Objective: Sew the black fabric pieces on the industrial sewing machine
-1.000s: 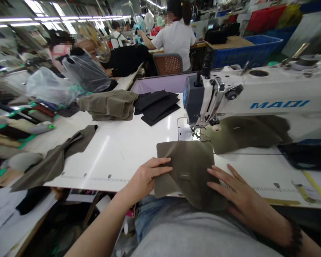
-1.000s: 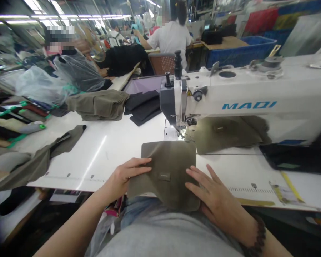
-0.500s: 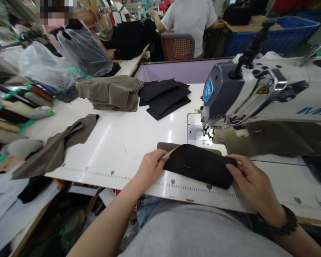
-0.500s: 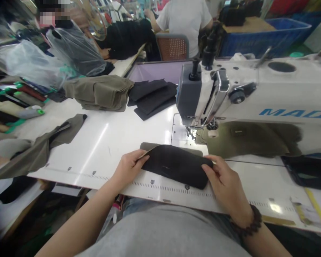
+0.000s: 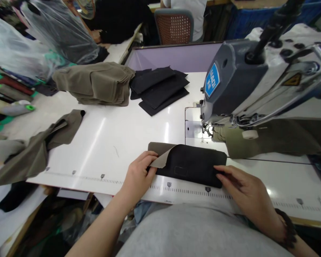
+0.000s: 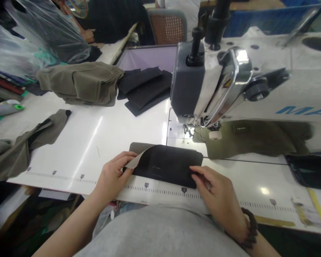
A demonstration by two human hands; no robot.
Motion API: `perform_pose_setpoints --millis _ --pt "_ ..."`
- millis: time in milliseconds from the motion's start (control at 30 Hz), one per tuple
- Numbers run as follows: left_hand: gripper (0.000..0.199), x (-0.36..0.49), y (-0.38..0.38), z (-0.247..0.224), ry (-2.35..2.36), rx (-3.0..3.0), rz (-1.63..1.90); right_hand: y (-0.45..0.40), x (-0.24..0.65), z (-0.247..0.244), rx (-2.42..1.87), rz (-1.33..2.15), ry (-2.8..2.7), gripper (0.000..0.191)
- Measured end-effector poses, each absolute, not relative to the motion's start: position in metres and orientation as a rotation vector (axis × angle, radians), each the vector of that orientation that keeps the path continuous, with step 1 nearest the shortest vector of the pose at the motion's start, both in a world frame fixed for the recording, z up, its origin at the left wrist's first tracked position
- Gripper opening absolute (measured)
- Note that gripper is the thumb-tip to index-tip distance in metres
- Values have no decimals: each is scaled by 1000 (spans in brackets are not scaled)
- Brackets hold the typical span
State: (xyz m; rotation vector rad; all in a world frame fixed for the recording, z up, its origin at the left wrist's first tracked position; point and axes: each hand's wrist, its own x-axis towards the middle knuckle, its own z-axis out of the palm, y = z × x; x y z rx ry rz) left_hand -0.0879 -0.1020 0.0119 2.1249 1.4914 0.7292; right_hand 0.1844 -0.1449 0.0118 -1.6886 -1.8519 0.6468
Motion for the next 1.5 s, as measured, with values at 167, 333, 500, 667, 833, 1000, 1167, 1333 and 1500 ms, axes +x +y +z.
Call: perform_pose_setpoints --millis 167,333,500,667,833,1000,1167,1333,1500 --pt "19 -95 -107 6 1465 2249 753 -142 179 9 -1720 626 -1912 18" --pt "40 -98 -110 4 1398 2372 782 -142 176 6 -1687 553 -1938 18" --pt "28 -101 -112 0 1380 2389 714 -141 174 6 -1661 536 -1928 17" --pt "25 -101 -117 -4 1444 2386 810 -143 176 7 -1610 566 -1923 16" --pt "22 -99 -118 -3 1461 2391 833 -146 178 7 -1625 596 -1935 16" --pt "21 -100 -117 -1 1493 2401 795 -142 174 9 -1660 587 -1948 16" --pt "22 -99 -116 1 1512 2424 766 -139 172 9 -1687 614 -1946 18" --pt "22 -99 -115 1 1522 2413 738 -139 172 8 -1729 644 -1940 20" --pt "22 -97 -115 2 1514 2432 751 -139 171 11 -1721 626 -1932 21"
